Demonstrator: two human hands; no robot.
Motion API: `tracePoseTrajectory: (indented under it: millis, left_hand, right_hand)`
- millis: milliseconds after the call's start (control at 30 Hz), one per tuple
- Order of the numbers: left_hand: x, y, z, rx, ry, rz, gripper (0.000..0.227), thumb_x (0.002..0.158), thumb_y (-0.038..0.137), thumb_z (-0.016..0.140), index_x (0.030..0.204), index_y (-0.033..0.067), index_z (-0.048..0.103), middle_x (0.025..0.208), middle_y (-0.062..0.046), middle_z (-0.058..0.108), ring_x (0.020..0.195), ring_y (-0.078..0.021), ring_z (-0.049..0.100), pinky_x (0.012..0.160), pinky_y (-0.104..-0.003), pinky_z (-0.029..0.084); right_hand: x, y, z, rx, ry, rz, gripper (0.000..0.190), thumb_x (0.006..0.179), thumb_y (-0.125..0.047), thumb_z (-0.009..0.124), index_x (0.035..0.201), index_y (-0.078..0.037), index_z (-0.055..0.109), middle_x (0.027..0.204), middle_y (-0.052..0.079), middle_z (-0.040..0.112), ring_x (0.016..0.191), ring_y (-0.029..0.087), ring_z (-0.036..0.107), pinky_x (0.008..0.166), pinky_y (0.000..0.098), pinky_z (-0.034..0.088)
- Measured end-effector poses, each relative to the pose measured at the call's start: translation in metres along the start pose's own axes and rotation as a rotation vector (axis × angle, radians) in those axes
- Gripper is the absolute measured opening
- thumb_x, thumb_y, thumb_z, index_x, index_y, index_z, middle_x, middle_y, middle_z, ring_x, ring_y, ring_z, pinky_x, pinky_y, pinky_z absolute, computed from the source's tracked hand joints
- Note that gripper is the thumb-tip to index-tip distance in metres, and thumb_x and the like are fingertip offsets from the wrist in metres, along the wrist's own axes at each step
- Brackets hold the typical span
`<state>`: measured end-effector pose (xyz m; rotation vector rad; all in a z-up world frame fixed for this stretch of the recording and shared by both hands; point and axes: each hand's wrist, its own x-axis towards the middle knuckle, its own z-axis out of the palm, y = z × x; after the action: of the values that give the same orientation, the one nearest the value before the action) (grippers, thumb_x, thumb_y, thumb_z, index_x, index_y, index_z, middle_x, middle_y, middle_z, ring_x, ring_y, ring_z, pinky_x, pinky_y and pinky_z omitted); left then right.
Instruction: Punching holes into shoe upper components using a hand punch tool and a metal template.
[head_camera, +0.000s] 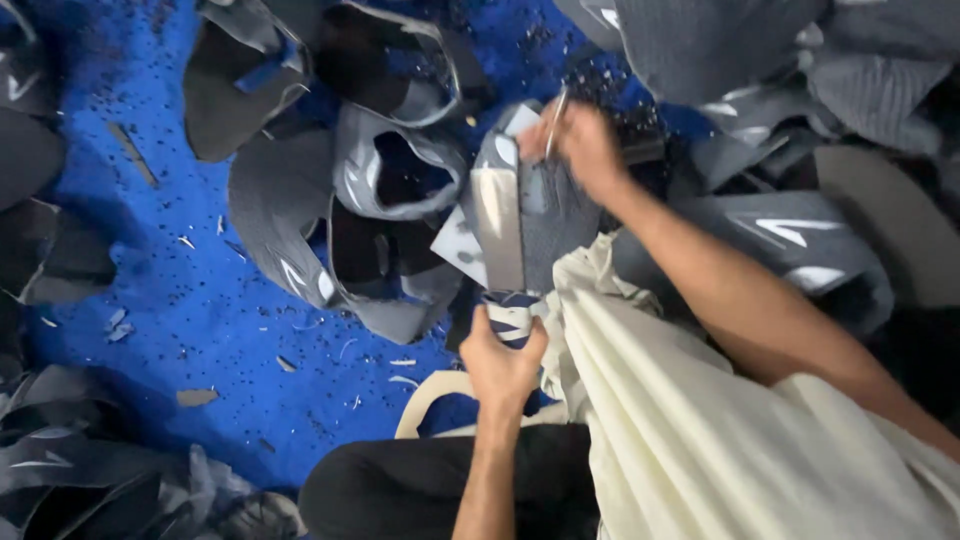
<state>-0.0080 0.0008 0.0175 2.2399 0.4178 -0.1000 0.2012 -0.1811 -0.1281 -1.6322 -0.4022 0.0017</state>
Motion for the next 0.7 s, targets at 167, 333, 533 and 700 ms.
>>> tracePoseTrajectory:
  millis: [167, 333, 533, 700]
  left_hand:
    - [-0.009, 0.069, -0.075, -0.207, 0.216, 0.140, 0.045, 0.063, 0.023, 0.087, 0.092, 0.0013, 0.060, 0.067, -0.006, 0.067, 0.056, -0.0136, 0.063, 0.054, -0.031, 0.052]
    - [0.001, 0.084, -0.073, -0.556, 0.291, 0.526, 0.047, 0.080, 0.027, 0.077, 0.111, 0.0036, 0.050, 0.088, -0.007, 0.058, 0.076, -0.0184, 0.057, 0.072, -0.030, 0.048]
    - [0.026, -0.001, 0.011, 0.064, 0.126, 0.197, 0.047, 0.074, 0.035, 0.081, 0.099, 0.0010, 0.061, 0.079, -0.017, 0.068, 0.075, -0.0336, 0.069, 0.069, -0.040, 0.053]
    - [-0.021, 0.005, -0.031, -0.153, 0.055, -0.036, 0.037, 0.073, 0.024, 0.081, 0.097, -0.0003, 0.065, 0.077, -0.012, 0.075, 0.068, -0.0209, 0.076, 0.065, -0.033, 0.057]
  right_hand:
    - [0.035, -0.014, -0.008, 0.498, 0.173, 0.441, 0.015, 0.108, -0.011, 0.048, 0.102, -0.004, 0.061, 0.111, 0.015, 0.075, 0.103, 0.024, 0.076, 0.092, 0.0352, 0.063]
    - [0.012, -0.013, 0.006, 0.115, 0.117, 0.191, 0.011, 0.105, -0.003, 0.052, 0.101, 0.003, 0.060, 0.115, 0.017, 0.075, 0.104, 0.024, 0.076, 0.089, 0.0335, 0.061]
    - [0.008, 0.012, 0.007, -0.188, 0.148, -0.077, 0.015, 0.105, -0.003, 0.055, 0.113, 0.005, 0.065, 0.118, 0.022, 0.072, 0.107, 0.030, 0.071, 0.091, 0.0368, 0.059]
    - [0.015, -0.011, 0.003, 0.571, 0.312, 0.300, 0.013, 0.110, -0.005, 0.051, 0.104, -0.003, 0.062, 0.114, 0.019, 0.073, 0.100, 0.025, 0.073, 0.091, 0.0369, 0.063]
